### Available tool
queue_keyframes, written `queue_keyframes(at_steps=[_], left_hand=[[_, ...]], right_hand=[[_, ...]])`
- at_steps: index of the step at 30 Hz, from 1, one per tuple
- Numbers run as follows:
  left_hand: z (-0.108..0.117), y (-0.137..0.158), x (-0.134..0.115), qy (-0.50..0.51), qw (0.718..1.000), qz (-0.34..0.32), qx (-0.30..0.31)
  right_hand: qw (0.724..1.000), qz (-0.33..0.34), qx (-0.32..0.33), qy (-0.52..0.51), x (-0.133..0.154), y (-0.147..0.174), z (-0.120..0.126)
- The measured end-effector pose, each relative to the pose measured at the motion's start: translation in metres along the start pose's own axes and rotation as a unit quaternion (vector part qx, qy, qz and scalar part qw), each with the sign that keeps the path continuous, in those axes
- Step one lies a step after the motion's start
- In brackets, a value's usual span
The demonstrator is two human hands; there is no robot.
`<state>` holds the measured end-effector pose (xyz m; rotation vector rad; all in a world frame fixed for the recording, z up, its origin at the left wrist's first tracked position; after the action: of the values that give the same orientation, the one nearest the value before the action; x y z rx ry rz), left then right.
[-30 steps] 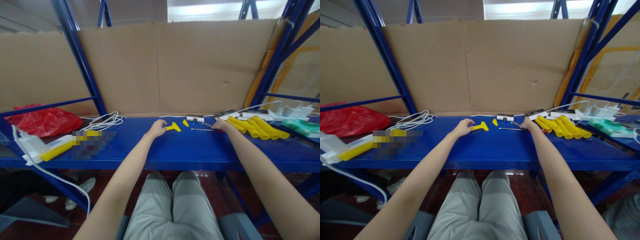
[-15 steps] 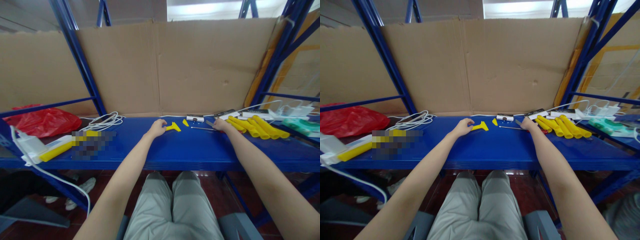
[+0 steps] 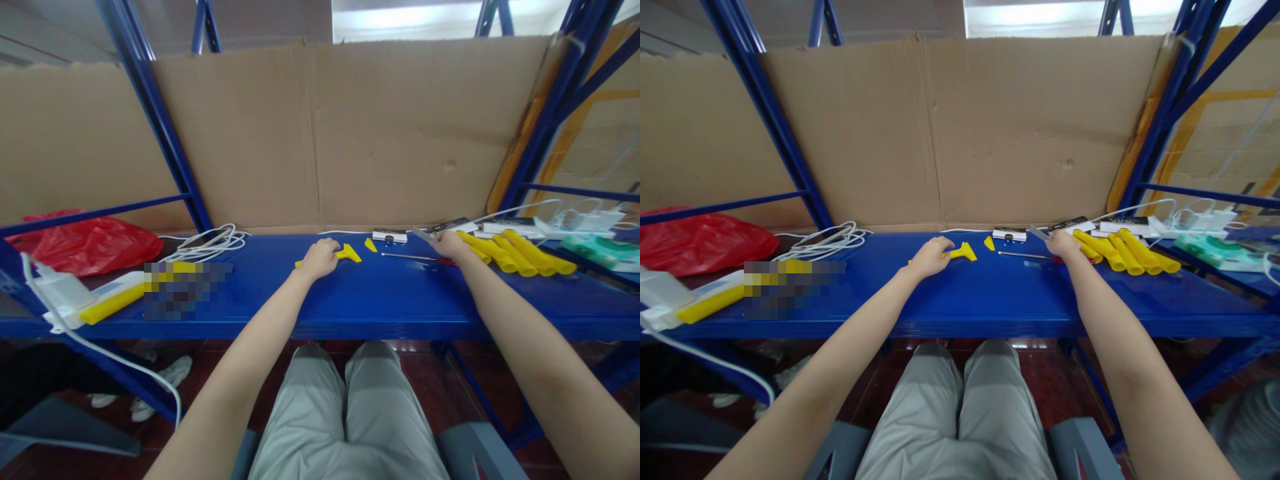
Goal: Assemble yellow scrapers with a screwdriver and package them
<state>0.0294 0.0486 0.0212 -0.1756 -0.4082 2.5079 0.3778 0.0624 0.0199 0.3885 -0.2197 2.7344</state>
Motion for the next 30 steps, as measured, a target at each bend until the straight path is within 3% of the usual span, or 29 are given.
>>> queue_keyframes(at_steps=[5, 9, 14, 18, 25, 30], left_hand=[[-0.011, 0.004, -0.011, -0.036, 0.997, -0.007, 0.062], [-0.016, 0.004, -0.01, -0.053, 0.994, 0.017, 0.099], [-0.016, 0.004, -0.007, -0.065, 0.99, 0.034, 0.119], [-0.013, 0.005, -0.01, -0.06, 0.991, 0.018, 0.115], [-0.009, 0.006, -0.009, -0.039, 0.994, 0.012, 0.105], [-0.005, 0.006, -0.004, -0.003, 0.996, 0.013, 0.084]], right_hand=[[0.989, 0.083, -0.097, -0.079, 0.016, 0.007, 0.008], [0.97, 0.161, -0.114, -0.14, 0.054, 0.023, 0.009], [0.958, 0.211, -0.022, -0.192, 0.117, 0.043, 0.004], [0.954, 0.208, 0.047, -0.209, 0.152, 0.056, -0.008], [0.92, 0.192, 0.066, -0.336, 0.153, 0.069, -0.029], [0.848, 0.171, 0.242, -0.438, 0.145, 0.074, -0.04]])
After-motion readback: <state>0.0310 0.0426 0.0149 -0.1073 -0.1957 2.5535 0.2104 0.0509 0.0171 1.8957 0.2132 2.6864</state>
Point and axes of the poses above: each hand's wrist, its own y-axis away from the middle knuckle, its own z-axis out of the back of the hand, x = y × z, the point moved 4 cm from there along -y, towards the middle knuckle, and after that the axes turned 10 degrees about x, right-handed, at the moved point
